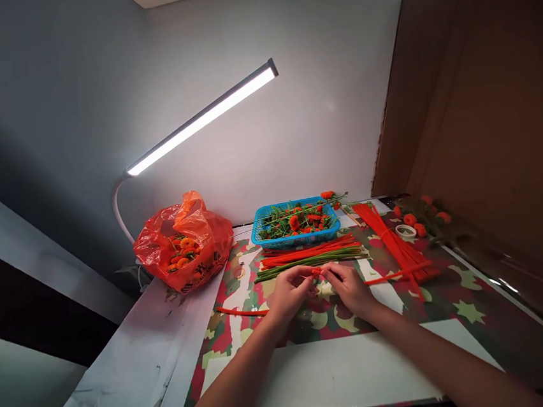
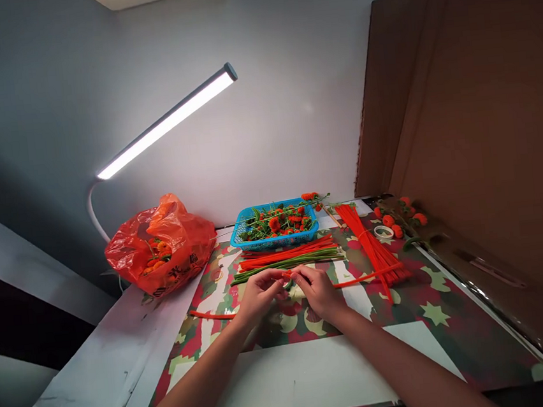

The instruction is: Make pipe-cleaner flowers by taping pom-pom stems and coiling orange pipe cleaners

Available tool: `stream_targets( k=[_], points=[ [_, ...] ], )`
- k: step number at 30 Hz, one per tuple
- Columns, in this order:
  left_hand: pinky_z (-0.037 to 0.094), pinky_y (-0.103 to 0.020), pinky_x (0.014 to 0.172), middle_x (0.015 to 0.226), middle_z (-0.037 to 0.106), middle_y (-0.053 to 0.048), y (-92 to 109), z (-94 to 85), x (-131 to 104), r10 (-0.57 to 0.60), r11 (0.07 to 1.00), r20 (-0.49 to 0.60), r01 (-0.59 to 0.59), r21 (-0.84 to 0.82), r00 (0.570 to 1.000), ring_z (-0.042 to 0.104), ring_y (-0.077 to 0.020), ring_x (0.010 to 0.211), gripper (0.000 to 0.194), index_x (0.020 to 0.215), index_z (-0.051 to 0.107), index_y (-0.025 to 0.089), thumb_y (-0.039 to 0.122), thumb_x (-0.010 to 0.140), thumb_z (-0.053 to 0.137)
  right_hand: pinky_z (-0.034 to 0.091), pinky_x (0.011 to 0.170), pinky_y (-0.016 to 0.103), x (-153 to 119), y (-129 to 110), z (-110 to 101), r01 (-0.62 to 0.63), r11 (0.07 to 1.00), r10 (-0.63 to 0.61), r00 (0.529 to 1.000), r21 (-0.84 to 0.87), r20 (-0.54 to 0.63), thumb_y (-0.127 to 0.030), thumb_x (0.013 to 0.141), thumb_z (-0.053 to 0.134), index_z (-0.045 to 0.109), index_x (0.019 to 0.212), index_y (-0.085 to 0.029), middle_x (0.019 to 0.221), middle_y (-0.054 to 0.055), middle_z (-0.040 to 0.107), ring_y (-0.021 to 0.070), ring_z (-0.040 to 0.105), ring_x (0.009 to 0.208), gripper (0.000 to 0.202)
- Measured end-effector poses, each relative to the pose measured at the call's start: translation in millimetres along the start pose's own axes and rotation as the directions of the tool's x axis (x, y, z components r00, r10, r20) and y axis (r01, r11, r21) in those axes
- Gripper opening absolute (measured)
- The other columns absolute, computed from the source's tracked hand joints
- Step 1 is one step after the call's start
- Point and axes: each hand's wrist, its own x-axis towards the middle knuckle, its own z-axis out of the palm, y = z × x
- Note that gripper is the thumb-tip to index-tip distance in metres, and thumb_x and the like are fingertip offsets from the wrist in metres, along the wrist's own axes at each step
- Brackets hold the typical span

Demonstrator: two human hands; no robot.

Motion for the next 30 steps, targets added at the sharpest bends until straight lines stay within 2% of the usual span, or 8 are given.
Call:
stream_targets(
  k=[5,13,20,25,30],
  points=[
    [0.045,-0.021,0.046,0.073,0.067,-0.003,-1.6,-1.1,0.7,0.005,1.000,-0.045,-0.006,-0.022,0.999,0.055,-0.0102,0.052,0.025,0.083,0.069,0.015,0.036,0.071,0.071,0.041,0.066,0.026,-0.5,0.5,-0.5,0.014,1.000,-0.014,1.000,-0.028,0.009,-0.039,0.094,0.043,0.063,0.081,-0.020,0.075,0.002,0.064,0.0168,0.058,0.071,0.030],
    [0.041,-0.018,0.043,0.069,0.066,-0.004,3.9,-0.5,-3.8,-0.017,0.999,-0.070,0.019,0.029,0.997,0.054,-0.0097,0.051,0.033,0.082,0.070,0.013,0.045,0.072,0.070,0.036,0.058,0.024,-2.9,0.3,-0.4,0.030,0.997,-0.029,0.999,-0.074,0.013,-0.038,0.094,0.042,0.058,0.072,-0.019,0.064,-0.001,0.055,0.0138,0.051,0.061,0.033],
    [0.049,-0.022,0.058,0.079,0.070,-0.005,8.3,0.2,-7.3,0.104,0.987,-0.072,-0.095,0.127,0.992,0.060,-0.0133,0.065,0.026,0.080,0.070,0.014,0.039,0.076,0.067,0.036,0.060,0.024,-2.1,2.9,-0.7,0.063,0.996,-0.060,0.997,-0.070,0.046,-0.035,0.094,0.043,0.059,0.075,-0.019,0.066,-0.001,0.055,0.0129,0.050,0.063,0.029],
    [0.048,-0.021,0.059,0.079,0.070,-0.005,6.4,-0.4,-6.2,0.143,0.975,-0.061,-0.130,0.182,0.988,0.061,-0.0136,0.068,0.023,0.079,0.070,0.015,0.038,0.078,0.066,0.035,0.060,0.024,-1.2,1.5,-2.6,0.022,0.999,-0.019,0.997,-0.041,0.072,-0.035,0.093,0.044,0.059,0.075,-0.018,0.066,-0.001,0.055,0.0127,0.050,0.064,0.029],
    [0.045,-0.020,0.055,0.076,0.068,-0.005,6.4,-0.1,-7.0,0.204,0.947,-0.041,-0.186,0.261,0.978,0.059,-0.0131,0.066,0.023,0.078,0.067,0.014,0.036,0.082,0.062,0.034,0.059,0.024,3.8,-0.3,-6.3,-0.092,0.987,0.072,0.986,0.131,0.148,-0.046,0.088,0.049,0.057,0.072,-0.017,0.065,-0.001,0.052,0.0120,0.046,0.063,0.034]
  ],
)
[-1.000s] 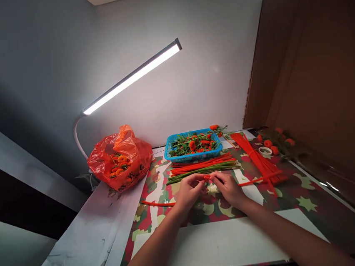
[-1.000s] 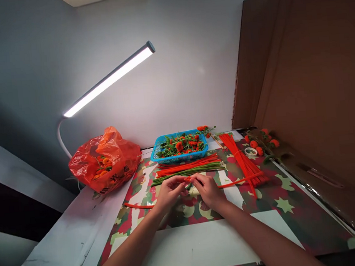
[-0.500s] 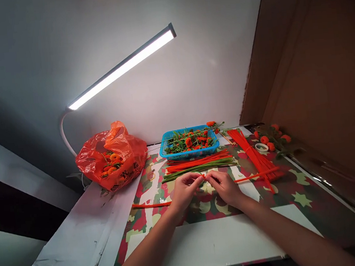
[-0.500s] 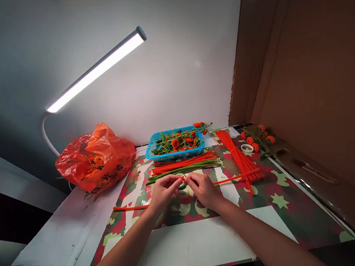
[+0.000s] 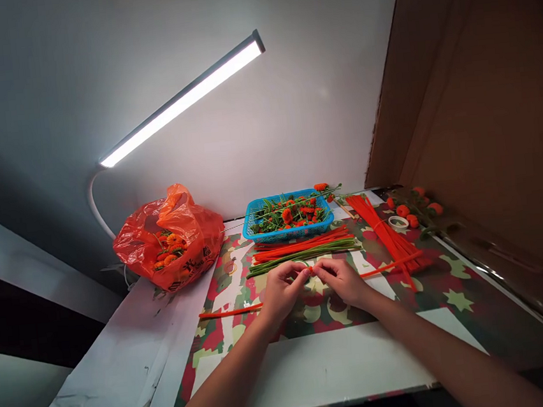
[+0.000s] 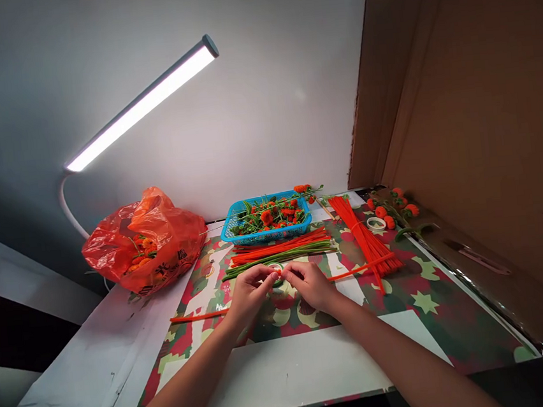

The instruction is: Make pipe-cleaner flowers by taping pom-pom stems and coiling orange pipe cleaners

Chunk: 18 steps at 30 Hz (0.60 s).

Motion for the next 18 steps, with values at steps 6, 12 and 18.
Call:
stream_targets(
  k=[6,12,18],
  points=[
    [0.041,-0.019,0.053,0.071,0.063,-0.003,5.8,-2.7,-2.3,0.263,0.945,0.089,-0.275,0.175,0.961,0.053,-0.0096,0.059,0.014,0.079,0.066,0.015,0.025,0.085,0.057,0.020,0.049,0.024,5.4,-4.1,-12.7,-0.265,0.930,0.211,0.952,0.255,0.222,-0.063,0.077,0.054,0.055,0.066,-0.015,0.057,-0.004,0.040,0.0075,0.029,0.051,0.048],
    [0.045,-0.021,0.059,0.072,0.064,-0.003,3.6,-3.8,-2.8,0.483,0.828,0.148,-0.505,0.244,0.863,0.056,-0.0109,0.064,0.009,0.082,0.064,0.017,0.015,0.085,0.056,0.014,0.047,0.024,4.3,-7.1,-23.2,-0.406,0.858,0.256,0.869,0.315,0.424,-0.054,0.073,0.066,0.056,0.069,-0.015,0.053,-0.008,0.031,0.0063,0.022,0.049,0.040],
    [0.047,-0.021,0.059,0.072,0.065,-0.003,6.1,-5.2,-2.2,0.547,0.751,0.205,-0.584,0.309,0.812,0.059,-0.0113,0.064,0.012,0.080,0.064,0.017,0.015,0.087,0.054,0.015,0.047,0.023,5.3,-4.4,-26.7,-0.463,0.813,0.251,0.825,0.353,0.506,-0.050,0.066,0.073,0.057,0.070,-0.015,0.054,-0.008,0.034,0.0051,0.024,0.049,0.039]
  ],
)
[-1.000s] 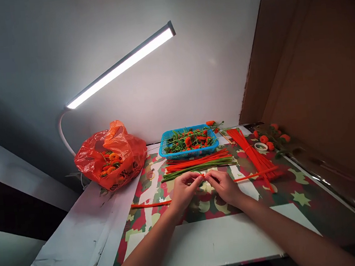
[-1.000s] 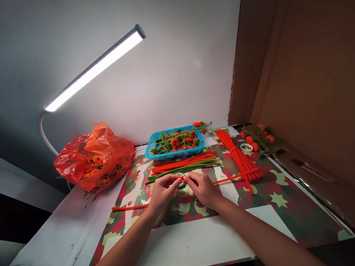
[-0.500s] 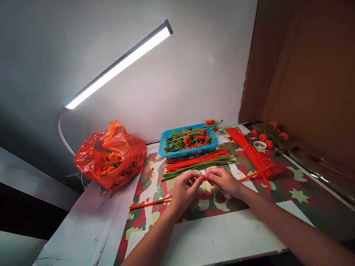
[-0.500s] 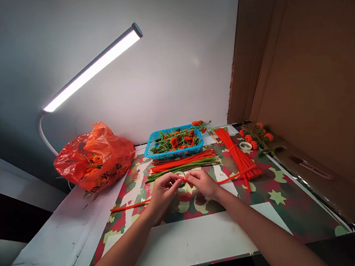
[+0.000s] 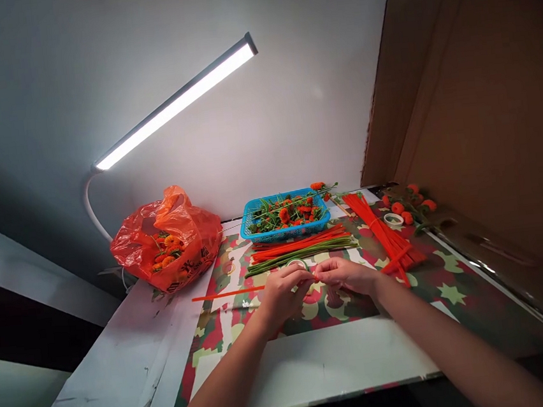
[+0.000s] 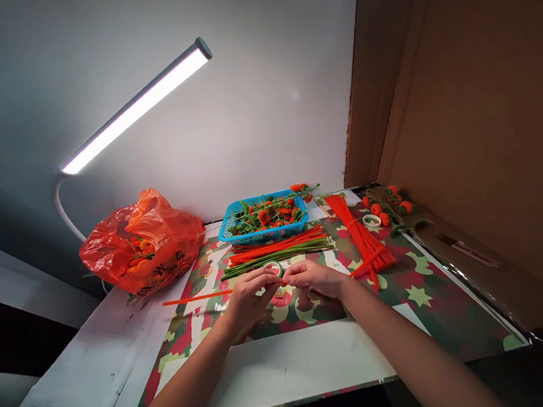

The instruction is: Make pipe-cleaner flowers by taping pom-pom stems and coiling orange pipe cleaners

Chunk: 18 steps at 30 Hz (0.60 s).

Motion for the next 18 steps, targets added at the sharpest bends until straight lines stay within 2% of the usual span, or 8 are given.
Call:
stream_targets(
  k=[6,9,11,13,15,18],
  points=[
    [0.045,-0.020,0.057,0.070,0.064,-0.002,-1.3,-2.2,1.2,0.010,0.996,0.052,-0.015,0.086,0.999,0.058,-0.0112,0.063,0.014,0.078,0.064,0.018,0.018,0.087,0.054,0.021,0.048,0.022,0.8,0.3,-0.8,0.035,0.977,-0.061,0.991,-0.211,-0.116,-0.048,0.065,0.074,0.059,0.068,-0.014,0.058,-0.006,0.045,0.0056,0.032,0.051,0.037],
    [0.043,-0.020,0.056,0.069,0.064,-0.001,-2.8,-2.8,0.9,-0.008,0.989,0.080,-0.004,0.146,0.997,0.058,-0.0111,0.062,0.015,0.078,0.065,0.018,0.019,0.087,0.053,0.029,0.050,0.022,0.2,0.3,2.0,0.087,0.930,-0.162,0.969,-0.357,-0.187,-0.044,0.067,0.073,0.062,0.069,-0.014,0.062,-0.003,0.053,0.0081,0.042,0.054,0.031],
    [0.041,-0.020,0.054,0.069,0.064,-0.001,-2.8,-3.7,0.9,-0.033,0.984,0.091,0.017,0.176,0.995,0.058,-0.0110,0.061,0.016,0.077,0.065,0.019,0.020,0.088,0.052,0.034,0.055,0.024,-0.8,0.1,4.9,0.127,0.863,-0.268,0.935,-0.489,-0.232,-0.039,0.072,0.070,0.063,0.070,-0.015,0.067,0.000,0.060,0.0115,0.050,0.060,0.025],
    [0.038,-0.020,0.052,0.068,0.063,-0.001,-1.5,-4.6,1.0,-0.068,0.981,0.095,0.049,0.186,0.993,0.055,-0.0104,0.058,0.017,0.076,0.064,0.019,0.020,0.088,0.051,0.037,0.060,0.026,-2.2,-0.1,8.0,0.171,0.733,-0.412,0.882,-0.658,-0.229,-0.035,0.077,0.066,0.064,0.070,-0.017,0.071,0.002,0.064,0.0142,0.055,0.066,0.019],
    [0.035,-0.020,0.050,0.067,0.062,-0.001,0.7,-5.1,1.7,-0.113,0.980,0.081,0.098,0.172,0.990,0.053,-0.0101,0.056,0.017,0.074,0.063,0.019,0.020,0.086,0.052,0.037,0.063,0.027,-3.4,0.4,10.4,0.211,0.537,-0.554,0.819,-0.817,-0.153,-0.031,0.082,0.062,0.064,0.070,-0.019,0.071,0.003,0.066,0.0154,0.056,0.068,0.017],
    [0.034,-0.020,0.050,0.062,0.059,-0.001,3.3,-4.6,3.7,-0.241,0.967,0.057,0.236,0.092,0.969,0.048,-0.0098,0.054,0.018,0.067,0.061,0.017,0.022,0.084,0.055,0.031,0.061,0.028,-3.7,3.7,11.9,0.191,0.239,-0.682,0.731,-0.952,-0.024,-0.027,0.088,0.052,0.060,0.067,-0.020,0.066,0.004,0.063,0.0157,0.052,0.065,0.024]
  ],
)
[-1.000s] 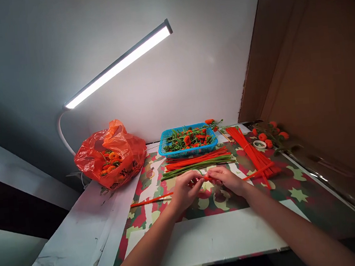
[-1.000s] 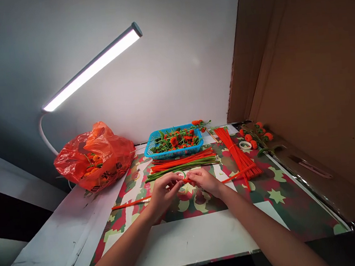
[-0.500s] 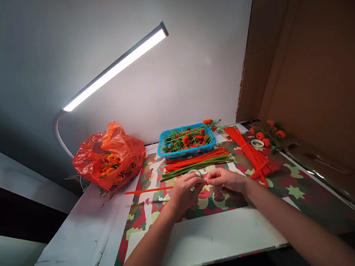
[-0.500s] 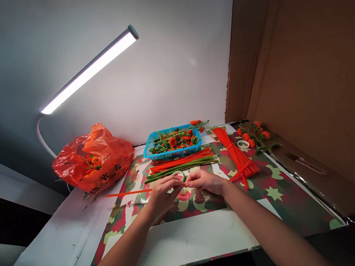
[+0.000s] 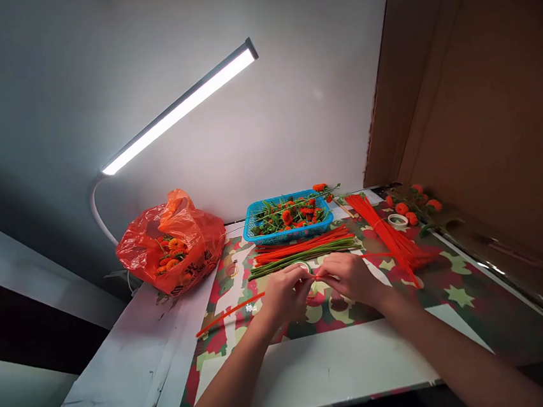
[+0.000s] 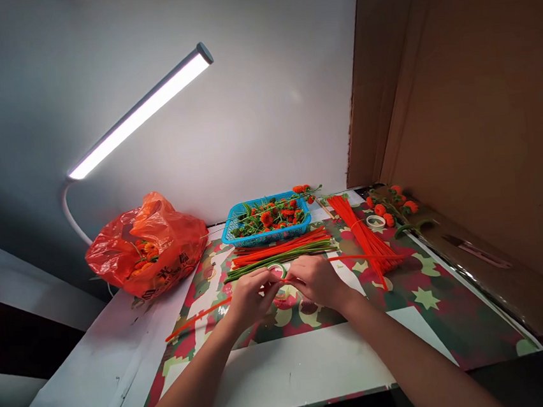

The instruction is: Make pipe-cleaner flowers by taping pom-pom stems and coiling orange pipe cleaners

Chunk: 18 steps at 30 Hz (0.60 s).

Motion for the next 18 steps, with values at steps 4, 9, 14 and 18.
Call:
stream_targets(
  k=[4,9,14,18],
  points=[
    [0.034,-0.020,0.047,0.056,0.055,0.001,-3.5,0.8,3.4,-0.325,0.862,0.188,0.372,-0.344,0.927,0.044,-0.0082,0.050,0.026,0.064,0.059,0.015,0.035,0.079,0.060,0.025,0.059,0.030,-2.4,1.5,6.6,0.121,0.968,-0.127,0.992,-0.221,-0.013,-0.022,0.094,0.039,0.058,0.065,-0.020,0.061,0.004,0.056,0.0153,0.046,0.062,0.035],
    [0.030,-0.019,0.041,0.051,0.053,0.002,-15.2,-2.0,4.3,-0.502,0.562,0.465,0.684,-0.466,0.729,0.039,-0.0059,0.041,0.033,0.056,0.054,0.014,0.041,0.069,0.068,0.021,0.056,0.031,-1.4,2.6,15.3,0.235,0.911,-0.223,0.972,-0.339,0.075,-0.017,0.095,0.038,0.060,0.066,-0.018,0.061,0.004,0.056,0.0148,0.042,0.060,0.037],
    [0.037,-0.020,0.047,0.058,0.060,0.000,-13.8,-0.4,0.9,-0.382,0.864,0.212,0.429,-0.262,0.899,0.049,-0.0093,0.048,0.023,0.074,0.065,0.014,0.036,0.078,0.061,0.027,0.058,0.028,-0.3,5.2,18.1,0.112,0.964,-0.115,0.993,-0.240,0.002,-0.022,0.093,0.044,0.061,0.069,-0.017,0.064,0.004,0.061,0.0147,0.049,0.062,0.030],
    [0.041,-0.020,0.055,0.074,0.068,-0.001,-10.7,3.1,-2.2,-0.004,0.994,-0.001,0.004,0.108,1.000,0.058,-0.0107,0.059,0.012,0.088,0.067,0.020,0.024,0.085,0.057,0.034,0.062,0.026,-0.7,3.9,11.8,-0.066,0.998,0.066,0.998,0.000,-0.007,-0.026,0.089,0.054,0.064,0.074,-0.019,0.070,0.003,0.067,0.0156,0.057,0.068,0.019]
  ],
)
